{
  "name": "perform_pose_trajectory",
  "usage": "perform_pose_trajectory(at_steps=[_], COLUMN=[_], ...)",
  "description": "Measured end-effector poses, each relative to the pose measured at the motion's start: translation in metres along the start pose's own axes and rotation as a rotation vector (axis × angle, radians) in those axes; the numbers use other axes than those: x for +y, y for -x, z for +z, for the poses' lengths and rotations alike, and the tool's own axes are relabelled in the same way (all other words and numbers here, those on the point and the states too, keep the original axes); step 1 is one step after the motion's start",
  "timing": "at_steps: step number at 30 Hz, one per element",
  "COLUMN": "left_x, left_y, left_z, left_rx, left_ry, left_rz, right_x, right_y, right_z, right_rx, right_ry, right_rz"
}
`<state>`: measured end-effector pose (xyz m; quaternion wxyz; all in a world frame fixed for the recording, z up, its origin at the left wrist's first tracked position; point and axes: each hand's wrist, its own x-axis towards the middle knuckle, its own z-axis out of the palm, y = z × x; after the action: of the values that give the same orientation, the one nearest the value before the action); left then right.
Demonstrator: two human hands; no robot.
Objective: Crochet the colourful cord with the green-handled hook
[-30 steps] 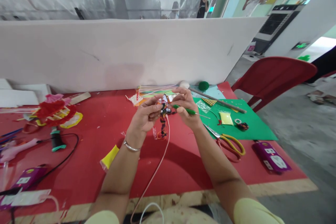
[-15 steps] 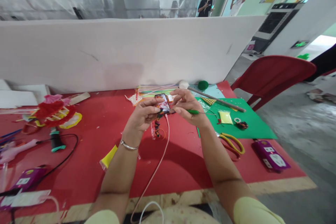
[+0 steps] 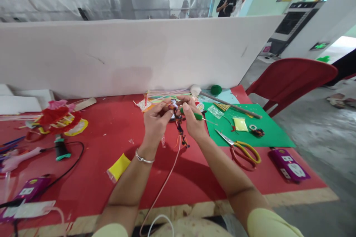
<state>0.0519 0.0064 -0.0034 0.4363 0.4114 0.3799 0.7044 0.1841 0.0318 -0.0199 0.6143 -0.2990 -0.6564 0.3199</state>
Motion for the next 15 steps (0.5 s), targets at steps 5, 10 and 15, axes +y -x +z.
perform_pose_trajectory(at_steps=[5,10,15], left_x=[-0.003,0.008,0.011], left_y=[0.004,-0.009,-0.014], left_z=[0.008,-0.006,-0.016], left_rx=[0.023,-0.167,-0.279], left_ry=[0.091,0.329,0.294], left_rz=[-0.038,-0.465,-0.442], right_x=[0.0,0.007,0.006], right_y=[0.012,0.007,-0.008], right_z=[0.005,-0.005,-0.023], right_rx=[0.202,0.057,-0.097], right_ry=[0.213,0.102,0.031], right_rz=[-0.214,-0.24,-0.191])
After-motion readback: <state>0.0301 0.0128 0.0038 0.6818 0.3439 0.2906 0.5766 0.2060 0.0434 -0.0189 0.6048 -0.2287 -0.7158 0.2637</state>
